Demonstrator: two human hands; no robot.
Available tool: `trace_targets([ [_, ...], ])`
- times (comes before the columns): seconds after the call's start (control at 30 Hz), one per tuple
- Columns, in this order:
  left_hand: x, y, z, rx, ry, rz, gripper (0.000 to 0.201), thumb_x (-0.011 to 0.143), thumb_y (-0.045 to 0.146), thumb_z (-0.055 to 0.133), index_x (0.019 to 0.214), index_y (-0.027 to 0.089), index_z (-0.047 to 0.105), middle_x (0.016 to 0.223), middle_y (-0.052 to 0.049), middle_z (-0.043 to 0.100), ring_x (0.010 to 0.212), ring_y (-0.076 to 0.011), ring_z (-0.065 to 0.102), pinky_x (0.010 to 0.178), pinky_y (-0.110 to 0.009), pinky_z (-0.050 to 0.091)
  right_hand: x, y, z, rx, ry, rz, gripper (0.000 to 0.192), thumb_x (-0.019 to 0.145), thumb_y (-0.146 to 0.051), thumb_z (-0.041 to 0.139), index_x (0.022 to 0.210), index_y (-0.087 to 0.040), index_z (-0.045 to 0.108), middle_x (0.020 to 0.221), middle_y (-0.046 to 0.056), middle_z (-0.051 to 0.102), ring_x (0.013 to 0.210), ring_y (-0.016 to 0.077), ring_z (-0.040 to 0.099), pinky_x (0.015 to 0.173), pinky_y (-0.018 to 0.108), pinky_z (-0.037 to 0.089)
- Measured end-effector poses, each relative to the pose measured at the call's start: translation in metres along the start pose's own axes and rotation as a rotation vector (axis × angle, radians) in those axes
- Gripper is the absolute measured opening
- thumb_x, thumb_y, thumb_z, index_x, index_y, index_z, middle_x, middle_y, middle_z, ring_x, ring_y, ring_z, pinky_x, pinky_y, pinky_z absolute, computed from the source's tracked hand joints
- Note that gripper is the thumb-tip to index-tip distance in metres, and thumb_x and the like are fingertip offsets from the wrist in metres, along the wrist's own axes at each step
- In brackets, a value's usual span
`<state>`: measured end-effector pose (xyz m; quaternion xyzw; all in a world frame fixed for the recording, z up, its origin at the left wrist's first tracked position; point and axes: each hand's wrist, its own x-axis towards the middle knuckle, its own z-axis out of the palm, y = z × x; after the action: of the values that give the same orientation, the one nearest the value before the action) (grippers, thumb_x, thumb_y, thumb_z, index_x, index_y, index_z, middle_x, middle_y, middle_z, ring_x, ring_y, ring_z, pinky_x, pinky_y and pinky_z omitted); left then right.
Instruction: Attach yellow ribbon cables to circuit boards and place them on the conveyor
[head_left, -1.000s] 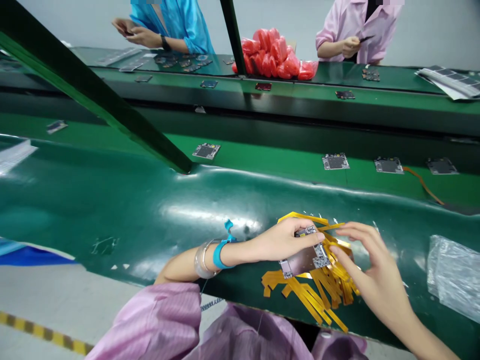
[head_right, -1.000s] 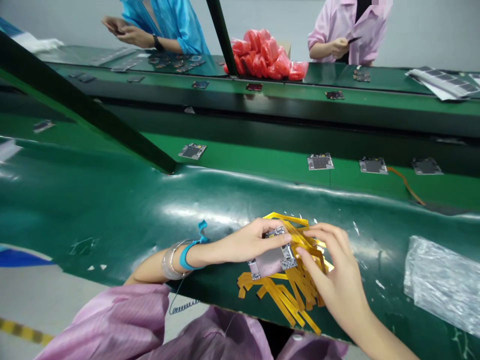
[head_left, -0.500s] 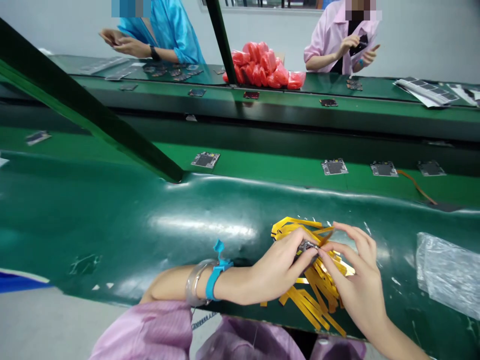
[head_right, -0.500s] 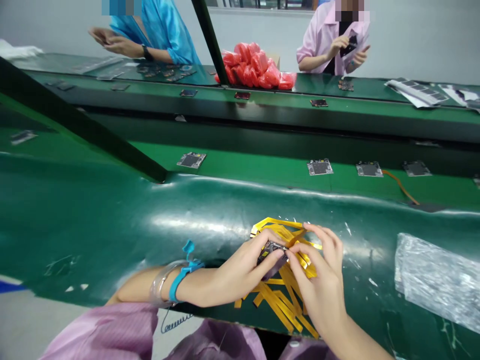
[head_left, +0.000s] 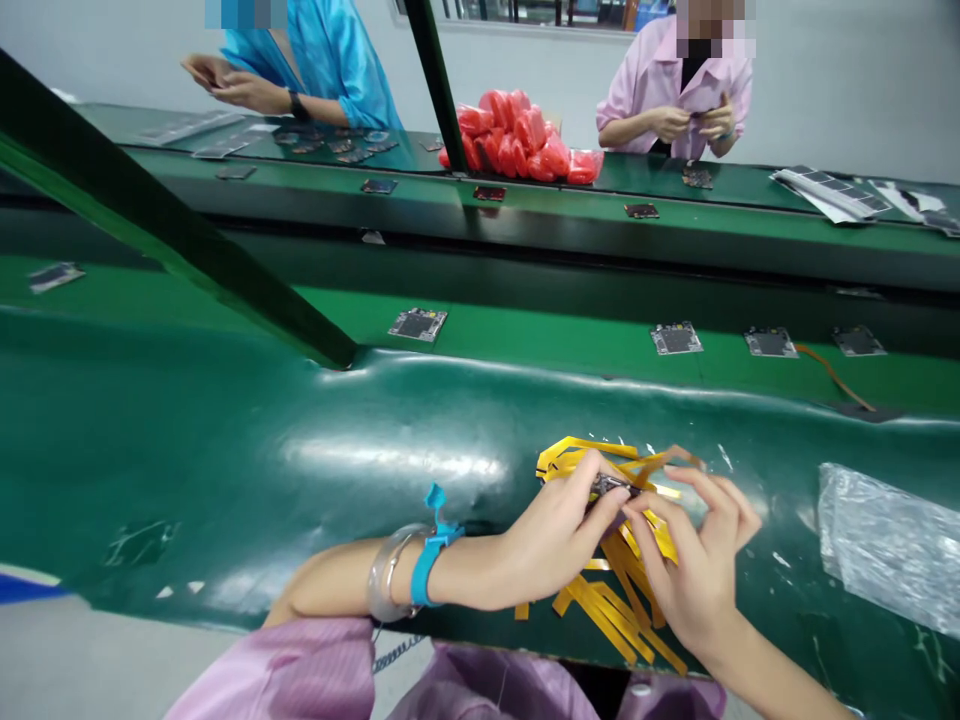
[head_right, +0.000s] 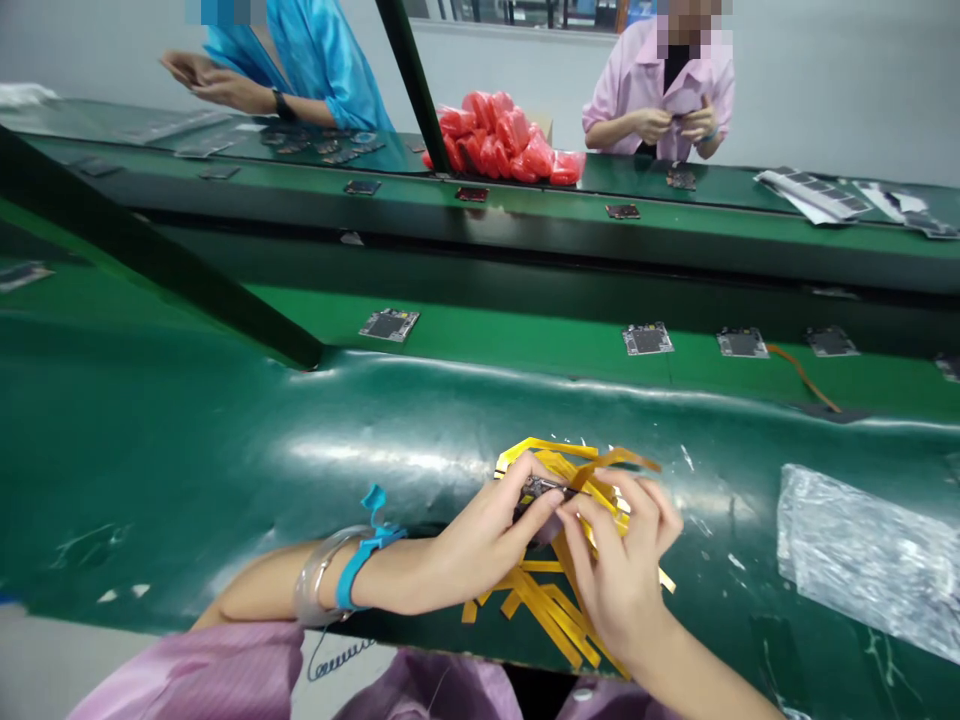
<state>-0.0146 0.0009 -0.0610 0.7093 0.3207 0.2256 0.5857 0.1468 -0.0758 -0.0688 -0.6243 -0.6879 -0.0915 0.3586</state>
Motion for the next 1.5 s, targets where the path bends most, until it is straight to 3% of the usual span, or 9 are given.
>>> trace_targets([
  [0.1,0.004,0.005,-0.004,-0.059,-0.01,-0.094,0.023,0.105,0.04,0.043,0.095,0.02,0.048,0.085,0.0,0.058,0.076,-0.0154,0.056,0.07,-0.03,0.045,0.012,0.011,-0.014,0.169,-0.092,0.081,0.019,0.097,-0.022,0.06,0.116,-0.027,0.059,0.134,0.011,0.05,0.128,0.0325,0.043,0.104,0.053,0.035],
  [0.23,0.009,0.007,-0.009,-0.086,-0.072,-0.139,0.024,0.103,0.042,0.048,0.094,0.02,0.05,0.084,0.0,0.057,0.076,-0.0158,0.055,0.07,-0.03,0.045,0.028,0.03,-0.027,0.454,-0.435,0.237,0.033,0.102,-0.03,0.051,0.135,-0.032,0.054,0.136,0.007,0.058,0.132,0.0267,0.048,0.107,0.047,0.042],
  [0.4,0.008,0.005,-0.011,-0.119,-0.119,-0.136,0.023,0.101,0.04,0.05,0.094,0.019,0.052,0.086,0.0,0.057,0.079,-0.0159,0.055,0.075,-0.032,0.046,0.034,0.032,-0.028,0.523,-0.674,0.417,0.018,0.1,-0.039,0.056,0.1,-0.027,0.07,0.102,0.005,0.068,0.102,0.0252,0.062,0.092,0.044,0.049],
  [0.53,0.006,0.006,-0.012,-0.146,-0.155,-0.125,0.02,0.102,0.038,0.051,0.094,0.019,0.053,0.09,0.0,0.057,0.085,-0.0165,0.055,0.081,-0.032,0.047,0.035,0.028,-0.028,0.505,-0.705,0.434,0.022,0.097,-0.039,0.059,0.083,-0.026,0.071,0.086,0.003,0.065,0.09,0.0246,0.06,0.085,0.042,0.045],
  [0.8,0.005,0.012,-0.017,-0.184,-0.2,-0.1,0.016,0.102,0.034,0.051,0.095,0.02,0.051,0.096,-0.002,0.057,0.093,-0.0175,0.056,0.09,-0.034,0.046,0.034,0.025,-0.028,0.651,-0.742,0.581,0.026,0.095,-0.042,0.061,0.079,-0.023,0.071,0.085,0.003,0.066,0.086,0.0216,0.062,0.08,0.036,0.048],
  [0.97,0.002,0.021,-0.019,-0.209,-0.23,-0.085,0.01,0.102,0.028,0.05,0.109,0.02,0.053,0.11,-0.005,0.057,0.108,-0.0191,0.054,0.102,-0.037,0.043,0.034,0.018,-0.033,0.751,-0.778,0.704,0.028,0.091,-0.048,0.063,0.08,-0.024,0.071,0.086,0.002,0.072,0.083,0.0215,0.065,0.075,0.034,0.051],
  [1.13,0.0,0.023,-0.02,-0.247,-0.288,-0.106,0.02,0.096,0.026,0.061,0.113,0.021,0.052,0.11,-0.005,0.058,0.099,-0.0183,0.056,0.091,-0.034,0.048,0.036,0.013,-0.039,0.772,-0.8,0.805,0.03,0.088,-0.051,0.065,0.074,-0.024,0.067,0.071,0.001,0.066,0.065,0.0185,0.06,0.054,0.028,0.049],
  [1.37,0.001,0.018,-0.019,-0.245,-0.262,-0.13,0.013,0.091,0.027,0.068,0.093,0.019,0.057,0.084,0.002,0.059,0.077,-0.0132,0.052,0.071,-0.026,0.044,0.035,0.009,-0.039,0.747,-0.773,0.749,0.028,0.088,-0.045,0.064,0.071,-0.022,0.067,0.068,-0.001,0.063,0.063,0.0157,0.056,0.058,0.027,0.047],
  [1.5,0.002,0.016,-0.019,-0.251,-0.251,-0.12,0.014,0.087,0.018,0.069,0.083,0.018,0.055,0.08,0.003,0.06,0.075,-0.0121,0.054,0.074,-0.026,0.044,0.03,0.008,-0.037,0.768,-0.794,0.723,0.03,0.089,-0.046,0.063,0.072,-0.022,0.069,0.069,-0.001,0.065,0.065,0.0161,0.058,0.061,0.027,0.048],
])
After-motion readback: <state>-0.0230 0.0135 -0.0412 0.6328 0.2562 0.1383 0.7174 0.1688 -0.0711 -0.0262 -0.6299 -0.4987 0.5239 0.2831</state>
